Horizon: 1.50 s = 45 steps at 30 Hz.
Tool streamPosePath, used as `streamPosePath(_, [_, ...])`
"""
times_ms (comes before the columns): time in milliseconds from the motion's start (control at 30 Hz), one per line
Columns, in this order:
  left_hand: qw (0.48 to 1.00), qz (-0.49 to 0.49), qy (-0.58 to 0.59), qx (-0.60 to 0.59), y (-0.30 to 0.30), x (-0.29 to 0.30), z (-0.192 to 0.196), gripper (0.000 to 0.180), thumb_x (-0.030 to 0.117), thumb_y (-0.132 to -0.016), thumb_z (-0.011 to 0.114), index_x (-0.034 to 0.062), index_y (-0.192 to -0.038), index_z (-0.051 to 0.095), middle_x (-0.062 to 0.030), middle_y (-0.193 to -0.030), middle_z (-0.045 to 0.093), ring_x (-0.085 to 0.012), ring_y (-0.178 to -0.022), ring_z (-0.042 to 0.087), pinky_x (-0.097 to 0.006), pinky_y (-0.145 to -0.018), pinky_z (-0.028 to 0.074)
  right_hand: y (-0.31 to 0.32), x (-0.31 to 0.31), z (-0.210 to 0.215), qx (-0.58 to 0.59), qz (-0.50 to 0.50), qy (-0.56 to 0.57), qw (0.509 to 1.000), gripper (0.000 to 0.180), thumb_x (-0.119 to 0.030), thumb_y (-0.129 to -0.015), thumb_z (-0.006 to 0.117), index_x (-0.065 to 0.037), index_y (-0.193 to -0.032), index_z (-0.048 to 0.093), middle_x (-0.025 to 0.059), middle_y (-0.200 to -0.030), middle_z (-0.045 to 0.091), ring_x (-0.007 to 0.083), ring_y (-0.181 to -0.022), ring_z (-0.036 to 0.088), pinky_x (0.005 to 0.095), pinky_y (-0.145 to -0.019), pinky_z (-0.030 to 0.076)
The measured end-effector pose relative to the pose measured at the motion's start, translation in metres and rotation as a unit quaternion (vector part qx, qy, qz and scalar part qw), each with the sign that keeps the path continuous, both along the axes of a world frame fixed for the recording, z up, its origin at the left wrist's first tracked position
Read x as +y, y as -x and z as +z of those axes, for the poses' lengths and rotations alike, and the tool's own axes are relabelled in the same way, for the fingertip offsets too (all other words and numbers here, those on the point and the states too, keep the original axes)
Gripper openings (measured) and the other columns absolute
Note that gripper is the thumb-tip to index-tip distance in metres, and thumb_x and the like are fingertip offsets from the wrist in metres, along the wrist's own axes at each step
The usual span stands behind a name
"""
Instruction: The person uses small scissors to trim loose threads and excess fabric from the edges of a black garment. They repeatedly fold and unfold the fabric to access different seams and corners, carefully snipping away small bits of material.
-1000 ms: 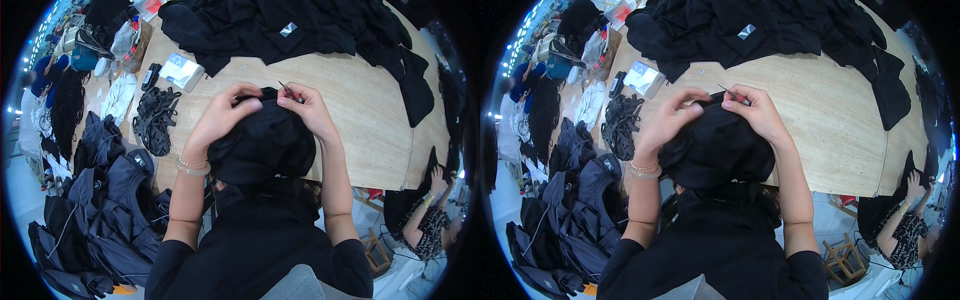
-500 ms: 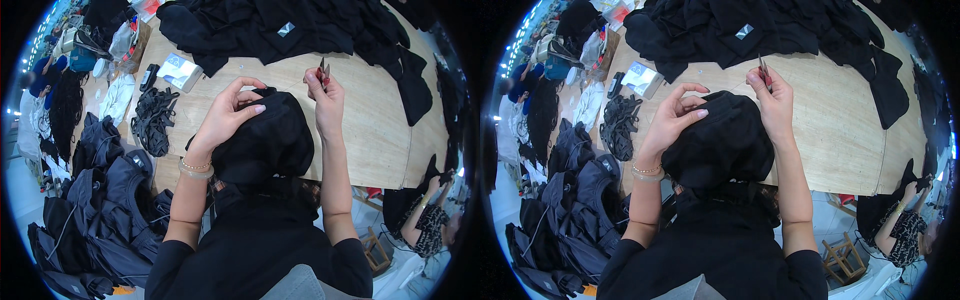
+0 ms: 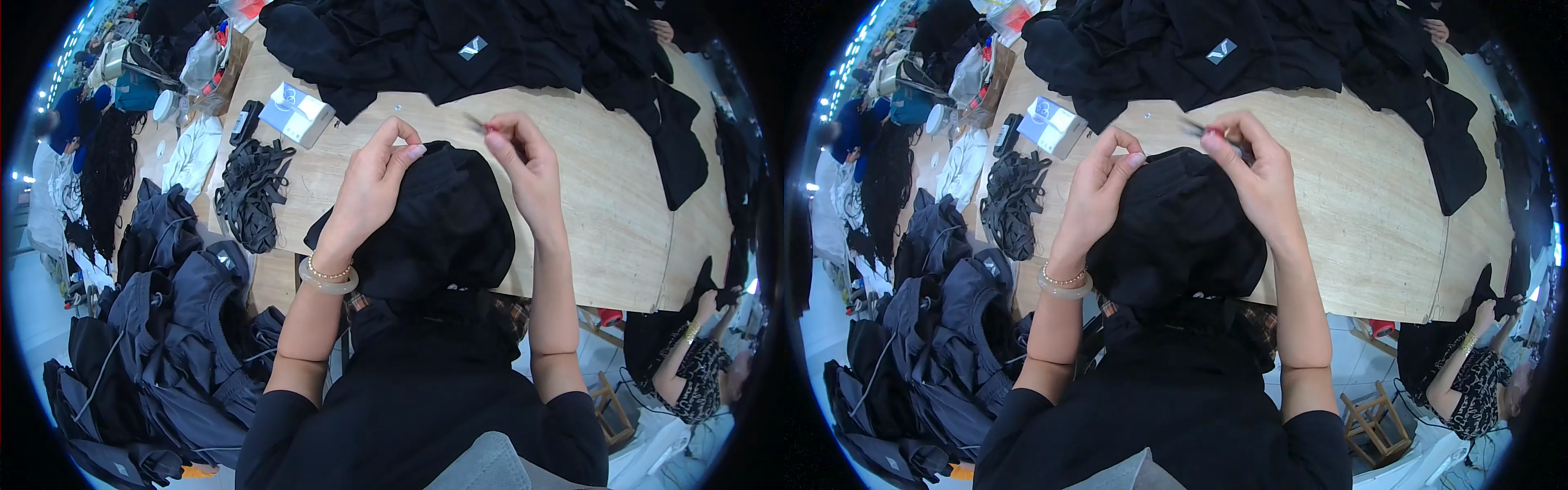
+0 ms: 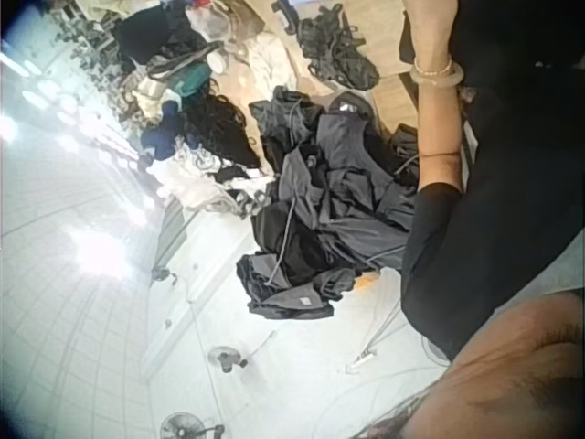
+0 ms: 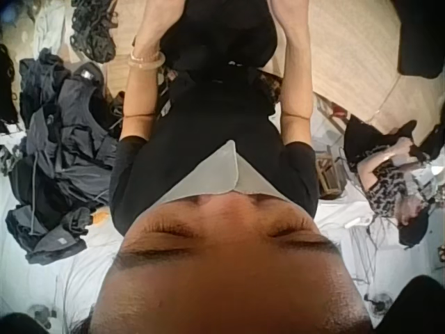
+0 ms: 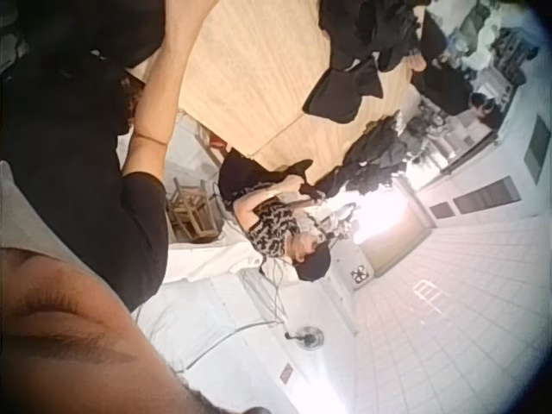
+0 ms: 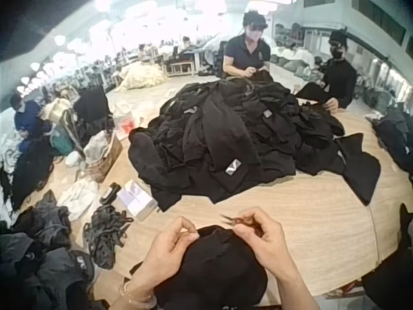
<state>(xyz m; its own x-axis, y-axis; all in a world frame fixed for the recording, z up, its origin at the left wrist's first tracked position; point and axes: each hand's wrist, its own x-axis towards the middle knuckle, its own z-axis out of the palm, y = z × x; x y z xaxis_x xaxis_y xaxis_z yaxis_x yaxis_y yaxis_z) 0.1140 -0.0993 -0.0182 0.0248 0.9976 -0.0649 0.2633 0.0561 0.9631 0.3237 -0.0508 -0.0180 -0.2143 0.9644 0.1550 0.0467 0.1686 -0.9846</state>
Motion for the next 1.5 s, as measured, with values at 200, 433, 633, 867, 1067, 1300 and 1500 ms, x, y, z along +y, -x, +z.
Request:
streamPosePath(200, [0.999, 0.006, -0.031, -0.03, -0.002, 0.001, -0.009, 0.008, 0.012, -0.104, 0.05, 0.005, -0.1, 0.05, 0.0024, -0.083, 0.052, -0.0017, -0.076, 0.047, -0.018, -0.068, 0.039, -0.006, -0.01, -0.005, -0.141, 0.025, -0.047, 0.989, 0.022, -0.019, -0.079, 0.079, -0.002, -0.088, 0.069, 0.0074, -0.083, 0.069, 0.0196, -0.078, 0.065, 0.0293, -0.072, 0.05])
streamPosePath(433, [0.999, -0.008, -0.02, -0.028, -0.001, 0.0, -0.006, 0.008, 0.012, -0.104, 0.05, 0.005, -0.1, 0.05, 0.0028, -0.084, 0.05, -0.0022, -0.077, 0.046, -0.019, -0.069, 0.038, 0.006, -0.008, 0.001, -0.174, 0.042, -0.099, 0.979, 0.025, -0.025, -0.08, 0.079, -0.003, -0.087, 0.07, 0.0068, -0.082, 0.069, 0.0209, -0.074, 0.065, 0.03, -0.067, 0.049])
streamPosePath(633, [0.999, -0.011, -0.048, -0.024, -0.002, 0.001, -0.009, 0.008, 0.013, -0.104, 0.05, 0.0055, -0.101, 0.05, 0.0031, -0.082, 0.05, -0.002, -0.075, 0.045, -0.018, -0.066, 0.037, 0.01, -0.008, 0.002, -0.16, 0.053, -0.091, 0.981, 0.026, -0.026, -0.081, 0.078, -0.003, -0.087, 0.069, 0.0066, -0.081, 0.068, 0.0196, -0.073, 0.064, 0.0286, -0.068, 0.049])
streamPosePath(867, [0.989, 0.055, -0.014, -0.134, -0.01, 0.004, -0.017, 0.01, 0.015, -0.105, 0.05, 0.0063, -0.1, 0.049, 0.0011, -0.076, 0.056, -0.0024, -0.072, 0.051, -0.018, -0.065, 0.041, 0.018, -0.021, -0.002, -0.038, 0.01, -0.012, 0.999, 0.032, -0.021, -0.08, 0.082, 0.0, -0.097, 0.064, 0.0069, -0.083, 0.065, 0.0112, -0.076, 0.062, 0.0251, -0.071, 0.048])
streamPosePath(1067, [0.991, 0.094, -0.019, -0.094, -0.019, 0.004, -0.023, 0.012, 0.016, -0.105, 0.049, 0.0057, -0.099, 0.049, -0.0007, -0.074, 0.059, -0.0034, -0.067, 0.052, -0.019, -0.061, 0.041, 0.041, -0.041, -0.018, -0.128, -0.041, -0.135, 0.982, 0.013, -0.005, -0.085, 0.073, 0.001, -0.093, 0.064, 0.0111, -0.083, 0.066, 0.0209, -0.074, 0.065, 0.029, -0.068, 0.049])
streamPosePath(1300, [0.987, 0.087, -0.007, -0.138, -0.018, 0.003, -0.02, 0.013, 0.018, -0.106, 0.049, 0.0055, -0.101, 0.048, -0.0023, -0.072, 0.061, -0.0047, -0.064, 0.054, -0.02, -0.058, 0.042, 0.011, -0.01, -0.025, 0.081, -0.089, 0.087, 0.989, 0.015, -0.011, -0.091, 0.07, 0.003, -0.09, 0.065, -0.0001, -0.081, 0.063, 0.0088, -0.075, 0.054, 0.0239, -0.069, 0.044])
streamPosePath(1500, [0.965, 0.034, 0.033, -0.258, -0.016, 0.0, -0.01, 0.015, 0.018, -0.104, 0.051, 0.0048, -0.112, 0.049, -0.0027, -0.073, 0.062, -0.0055, -0.065, 0.056, -0.021, -0.059, 0.044, 0.02, -0.007, -0.012, 0.047, 0.121, 0.105, 0.986, 0.011, -0.01, -0.089, 0.072, -0.001, -0.093, 0.068, -0.0013, -0.087, 0.066, 0.0053, -0.082, 0.059, 0.0232, -0.08, 0.046])
